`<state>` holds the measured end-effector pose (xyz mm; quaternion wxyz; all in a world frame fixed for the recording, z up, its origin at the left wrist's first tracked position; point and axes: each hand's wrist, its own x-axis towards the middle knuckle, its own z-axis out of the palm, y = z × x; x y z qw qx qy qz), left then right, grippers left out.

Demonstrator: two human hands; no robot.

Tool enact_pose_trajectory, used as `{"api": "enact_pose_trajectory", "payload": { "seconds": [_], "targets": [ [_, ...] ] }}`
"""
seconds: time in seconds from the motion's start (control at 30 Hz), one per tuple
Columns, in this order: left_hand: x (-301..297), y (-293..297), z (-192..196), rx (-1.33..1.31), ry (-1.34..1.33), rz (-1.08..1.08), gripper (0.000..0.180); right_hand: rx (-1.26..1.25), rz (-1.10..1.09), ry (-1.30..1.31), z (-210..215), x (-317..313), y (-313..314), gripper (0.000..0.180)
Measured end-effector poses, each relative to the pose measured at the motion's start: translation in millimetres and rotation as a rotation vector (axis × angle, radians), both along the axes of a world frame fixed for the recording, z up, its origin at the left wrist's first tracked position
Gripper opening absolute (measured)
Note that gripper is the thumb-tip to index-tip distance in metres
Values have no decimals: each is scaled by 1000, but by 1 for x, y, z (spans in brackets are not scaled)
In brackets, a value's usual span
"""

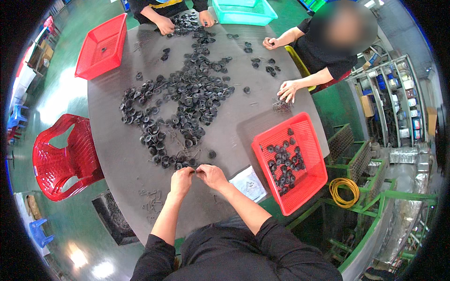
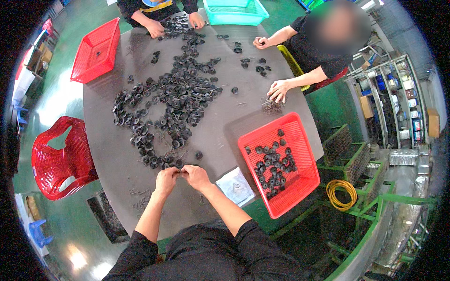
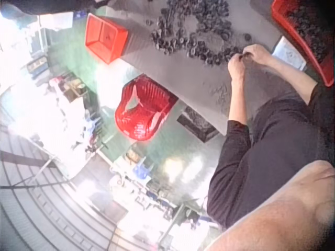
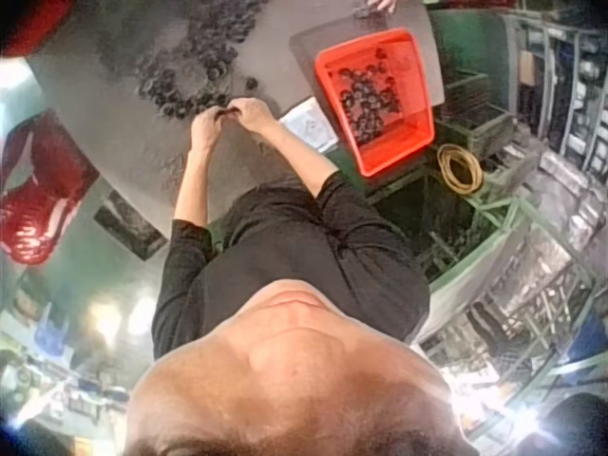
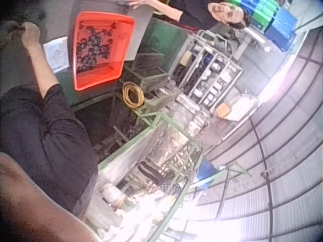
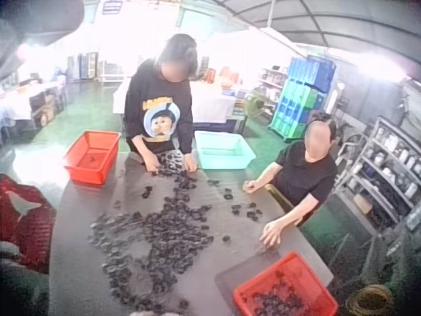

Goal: The person sits at a table and repeatedly picks small black plastic components and metal hooks, then joins them by hand. The assembled units are placed into a red basket while coworkers perform similar tasks nearby.

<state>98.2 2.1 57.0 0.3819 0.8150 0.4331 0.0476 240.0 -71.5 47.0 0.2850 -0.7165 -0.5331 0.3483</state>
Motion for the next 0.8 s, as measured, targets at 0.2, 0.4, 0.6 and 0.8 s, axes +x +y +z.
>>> {"api": "enact_pose_trajectory", "payload": {
  "seconds": [0.2,0.4,0.6,0.8],
  "targets": [
    [0,5,1,195,116,-229,9,-167,-2,116,2,1,2,18],
    [-4,5,-1,54,3,-28,13,-60,-39,72,-4,10,2,17],
    [-8,13,-2,-408,-153,300,16,-102,-99,222,-7,15,4,20],
    [-9,11,0,-503,-215,433,20,-210,45,237,-1,15,5,21]
  ]
}}
